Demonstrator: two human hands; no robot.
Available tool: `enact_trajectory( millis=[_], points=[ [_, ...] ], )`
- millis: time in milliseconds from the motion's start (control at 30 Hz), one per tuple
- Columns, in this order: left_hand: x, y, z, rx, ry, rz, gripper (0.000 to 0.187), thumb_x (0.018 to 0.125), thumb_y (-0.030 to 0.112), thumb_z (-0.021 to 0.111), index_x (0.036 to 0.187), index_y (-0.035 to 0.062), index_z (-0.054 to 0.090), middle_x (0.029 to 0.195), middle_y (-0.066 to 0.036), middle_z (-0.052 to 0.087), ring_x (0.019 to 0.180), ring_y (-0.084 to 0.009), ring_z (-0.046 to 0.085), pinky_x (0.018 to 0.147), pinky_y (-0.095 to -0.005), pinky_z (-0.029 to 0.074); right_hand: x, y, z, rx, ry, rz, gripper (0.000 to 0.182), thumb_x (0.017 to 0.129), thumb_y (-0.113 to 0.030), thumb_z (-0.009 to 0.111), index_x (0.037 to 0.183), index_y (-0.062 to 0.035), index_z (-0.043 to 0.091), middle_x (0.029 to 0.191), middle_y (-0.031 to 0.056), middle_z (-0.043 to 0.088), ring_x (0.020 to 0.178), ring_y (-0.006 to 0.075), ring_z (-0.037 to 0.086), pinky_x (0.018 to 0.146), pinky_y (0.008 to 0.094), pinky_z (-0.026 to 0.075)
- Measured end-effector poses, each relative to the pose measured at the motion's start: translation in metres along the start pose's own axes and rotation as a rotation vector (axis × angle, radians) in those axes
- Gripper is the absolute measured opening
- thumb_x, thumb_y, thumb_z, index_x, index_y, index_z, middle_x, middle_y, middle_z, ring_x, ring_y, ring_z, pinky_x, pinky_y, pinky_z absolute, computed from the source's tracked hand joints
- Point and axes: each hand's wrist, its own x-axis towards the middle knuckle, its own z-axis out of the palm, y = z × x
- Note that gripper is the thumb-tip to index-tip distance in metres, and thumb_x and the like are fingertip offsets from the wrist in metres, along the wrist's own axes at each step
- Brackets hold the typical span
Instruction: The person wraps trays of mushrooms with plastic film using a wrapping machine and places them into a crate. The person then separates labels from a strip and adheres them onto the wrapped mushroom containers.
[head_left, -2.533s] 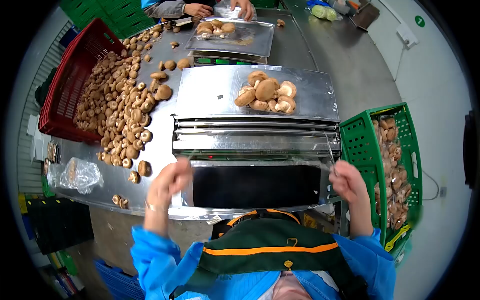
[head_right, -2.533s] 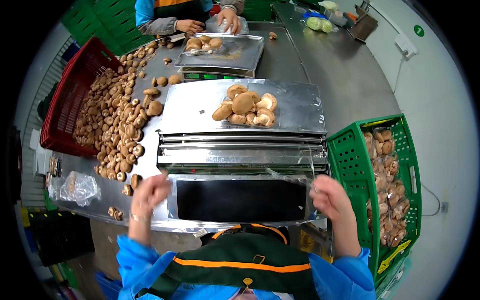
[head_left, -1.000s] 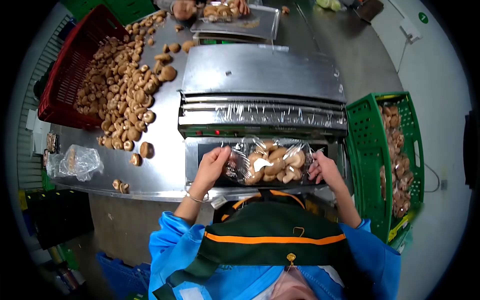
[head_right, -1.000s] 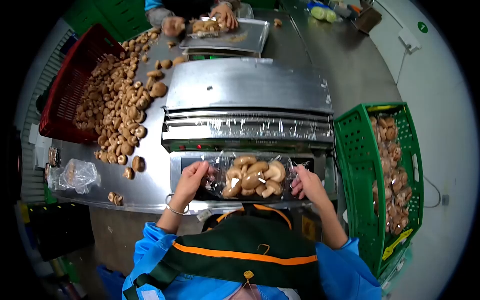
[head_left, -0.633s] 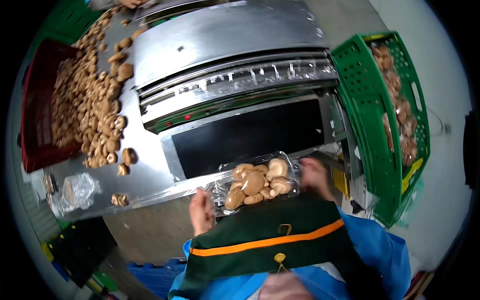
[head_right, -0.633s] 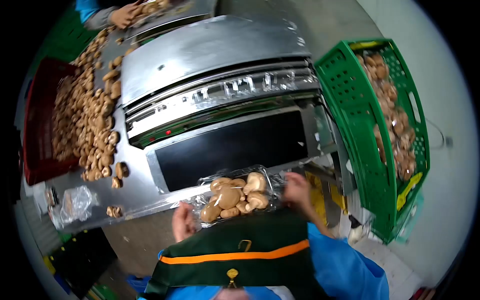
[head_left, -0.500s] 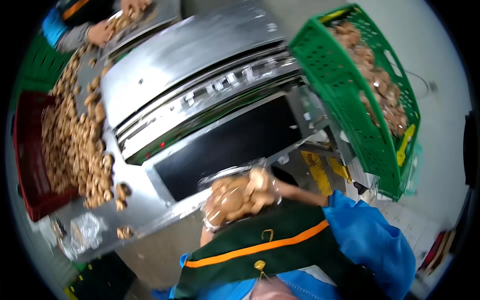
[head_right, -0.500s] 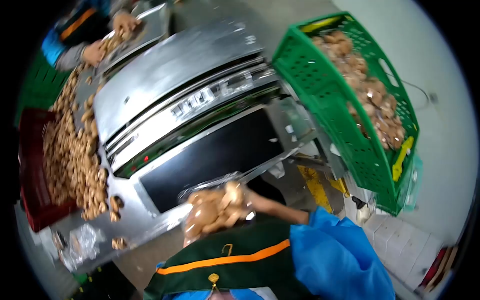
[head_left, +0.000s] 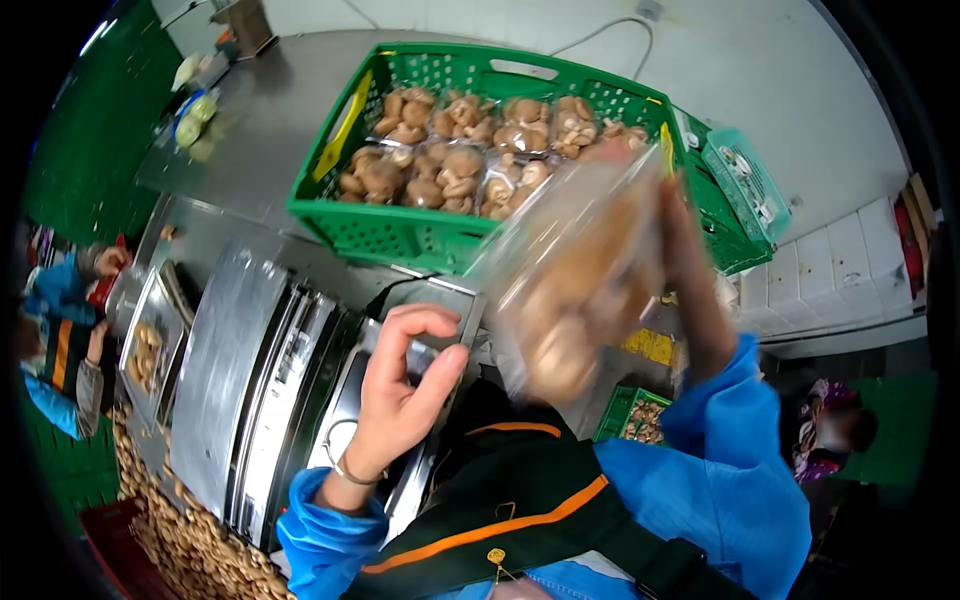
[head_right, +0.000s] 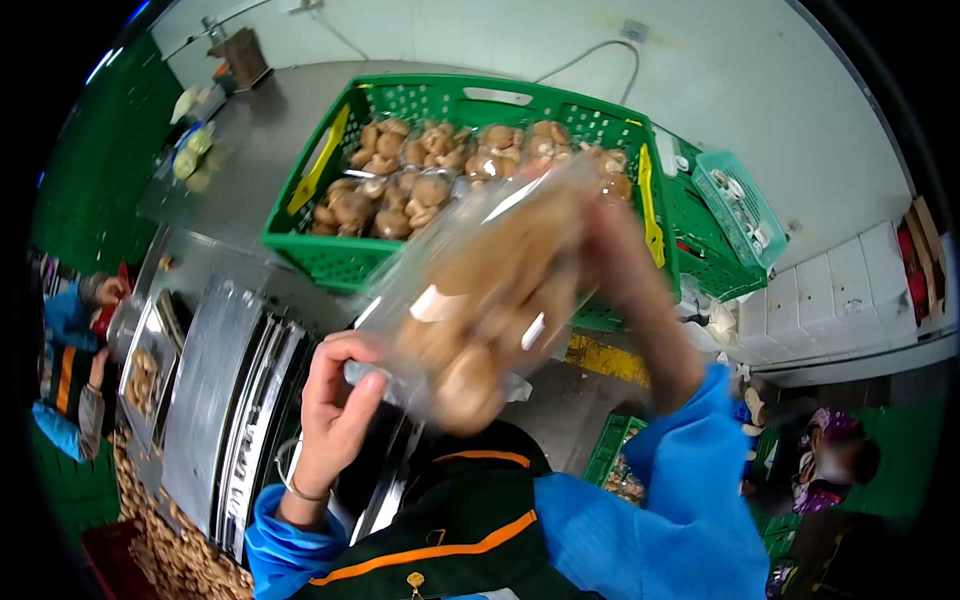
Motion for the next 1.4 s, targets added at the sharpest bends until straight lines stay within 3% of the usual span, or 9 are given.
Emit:
enact_trajectory(
  millis=[33, 300, 467, 600, 833, 967, 1067, 1233, 1400],
  points=[
    [0.023, 0.000, 0.003, 0.272, -0.065, 0.183, 0.021, 0.077, 0.007, 0.061, 0.097, 0.0061, 0.053, 0.095, -0.007, 0.057, 0.094, -0.0211, 0.052, 0.086, -0.0312, 0.034, 0.026, -0.034, -0.038, -0.097, 0.020, 0.029, 0.071, 0.085, -0.057, 0.042, 0.133, -0.0054, 0.032, 0.121, 0.0140, 0.049, 0.109, 0.0239, 0.051, 0.092, 0.0381, 0.043],
    [0.113, -0.019, 0.073, 0.444, -0.337, 0.323, 0.019, 0.077, 0.004, 0.060, 0.096, 0.0070, 0.057, 0.096, -0.007, 0.059, 0.095, -0.0254, 0.052, 0.086, -0.0327, 0.034, 0.131, -0.042, -0.190, -1.359, -0.580, 0.694, 0.040, 0.084, -0.037, 0.057, 0.108, -0.0054, 0.061, 0.098, 0.0068, 0.063, 0.088, 0.0142, 0.058, 0.077, 0.0304, 0.047],
    [0.093, 0.032, 0.047, -0.305, -0.678, -0.021, 0.014, 0.078, 0.004, 0.060, 0.090, -0.0024, 0.059, 0.089, -0.012, 0.061, 0.079, -0.0267, 0.058, 0.074, -0.0349, 0.045, 0.098, 0.000, -0.174, -1.778, -0.369, 0.261, 0.035, 0.081, -0.038, 0.057, 0.087, -0.0031, 0.063, 0.089, 0.0137, 0.060, 0.087, 0.0279, 0.057, 0.074, 0.0369, 0.046],
    [0.037, 0.046, 0.069, -1.039, -0.606, 0.182, 0.022, 0.088, 0.011, 0.049, 0.095, -0.0079, 0.057, 0.093, -0.023, 0.058, 0.066, -0.0272, 0.059, 0.054, -0.0313, 0.048, 0.056, -0.018, -0.132, -1.821, -0.052, 0.510, 0.046, 0.079, -0.044, 0.057, 0.080, 0.0014, 0.058, 0.098, 0.0211, 0.052, 0.090, 0.0357, 0.054, 0.075, 0.0432, 0.044],
    [-0.031, 0.030, 0.034, -0.862, -0.508, 0.155, 0.007, 0.082, 0.003, 0.057, 0.084, -0.0027, 0.061, 0.088, -0.014, 0.062, 0.072, -0.0249, 0.059, 0.063, -0.0358, 0.045, 0.072, 0.031, -0.197, -1.606, -0.166, 0.559, 0.043, 0.076, -0.040, 0.064, 0.082, 0.0003, 0.050, 0.083, 0.0140, 0.047, 0.077, 0.0259, 0.048, 0.069, 0.0347, 0.041],
    [-0.152, -0.006, 0.040, -0.411, 0.136, -0.438, 0.017, 0.082, 0.011, 0.062, 0.068, 0.0018, 0.058, 0.073, -0.007, 0.060, 0.066, -0.0156, 0.057, 0.060, -0.0287, 0.044, 0.047, 0.021, -0.136, -1.482, -0.036, -0.366, 0.024, 0.088, -0.019, 0.052, 0.104, -0.0006, 0.055, 0.099, 0.0108, 0.055, 0.079, 0.0139, 0.054, 0.070, 0.0246, 0.044],
    [-0.250, -0.062, 0.080, -0.461, 0.924, -0.853, 0.021, 0.087, 0.019, 0.058, 0.074, 0.0021, 0.061, 0.076, -0.002, 0.060, 0.071, -0.0069, 0.053, 0.065, -0.0220, 0.044, -0.005, 0.037, -0.021, -0.892, 0.079, -0.112, 0.019, 0.091, -0.014, 0.048, 0.103, -0.0007, 0.055, 0.088, 0.0080, 0.057, 0.075, 0.0118, 0.054, 0.070, 0.0246, 0.044],
    [-0.397, -0.158, 0.099, 0.181, 1.969, -0.736, 0.045, 0.089, 0.036, 0.053, 0.111, -0.0023, 0.051, 0.104, -0.010, 0.056, 0.096, -0.0155, 0.049, 0.090, -0.0291, 0.036, -0.158, 0.124, 0.135, -0.917, -0.936, 0.045, 0.013, 0.080, -0.006, 0.058, 0.093, -0.0045, 0.061, 0.087, 0.0067, 0.062, 0.079, 0.0167, 0.059, 0.071, 0.0269, 0.045],
    [-0.415, -0.182, 0.082, -0.361, 1.319, -0.604, 0.045, 0.086, 0.027, 0.059, 0.117, -0.0038, 0.048, 0.111, -0.009, 0.056, 0.101, -0.0132, 0.051, 0.088, -0.0264, 0.039, -0.225, 0.142, 0.187, -0.681, -1.350, -0.230, 0.016, 0.077, -0.002, 0.060, 0.092, -0.0034, 0.062, 0.086, 0.0090, 0.062, 0.081, 0.0244, 0.060, 0.071, 0.0317, 0.046]
  ],
)
